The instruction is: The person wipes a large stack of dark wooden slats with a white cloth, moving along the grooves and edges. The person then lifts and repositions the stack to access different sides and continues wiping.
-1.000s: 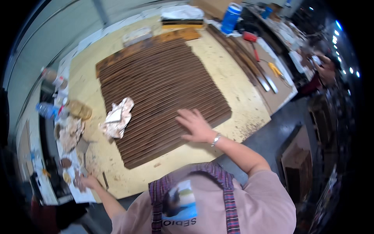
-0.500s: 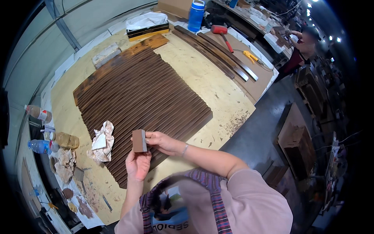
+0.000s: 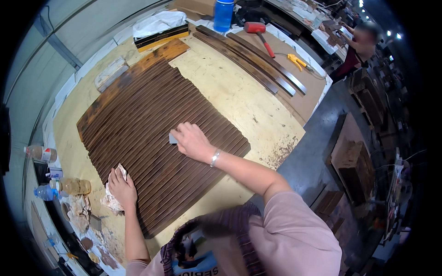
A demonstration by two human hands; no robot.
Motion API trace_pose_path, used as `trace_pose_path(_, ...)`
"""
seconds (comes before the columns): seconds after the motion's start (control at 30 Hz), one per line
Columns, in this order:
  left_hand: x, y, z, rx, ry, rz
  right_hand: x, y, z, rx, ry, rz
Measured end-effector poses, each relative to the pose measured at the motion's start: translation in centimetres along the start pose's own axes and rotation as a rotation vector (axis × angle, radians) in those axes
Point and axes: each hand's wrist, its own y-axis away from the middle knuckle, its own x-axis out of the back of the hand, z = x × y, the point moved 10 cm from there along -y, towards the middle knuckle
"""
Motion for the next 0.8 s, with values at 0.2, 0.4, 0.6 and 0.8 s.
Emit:
trace_pose_path(0.2, 0.4, 0.1, 0.0, -0.006, 0.027, 0.046, 6.8, 1.0, 17.4, -0.468, 0.301, 0.13)
trace_pose_path(0.4, 0.2, 0.0, -0.3, -0.003, -0.001, 0.034, 3.9, -2.3, 10.0, -0.032, 0.187, -0.066)
trace_pose_path(0.6, 0.5, -0.2, -0.2, 0.014, 0.038, 0.039, 7.4, -2.8, 16.6, -0.368, 0.044, 0.097)
trace_pose_path(0.8, 0.3, -0.2, -0.3, 0.034, 0.051, 0.026, 3.7, -3.6, 20.4, -0.59, 0.089, -0.24)
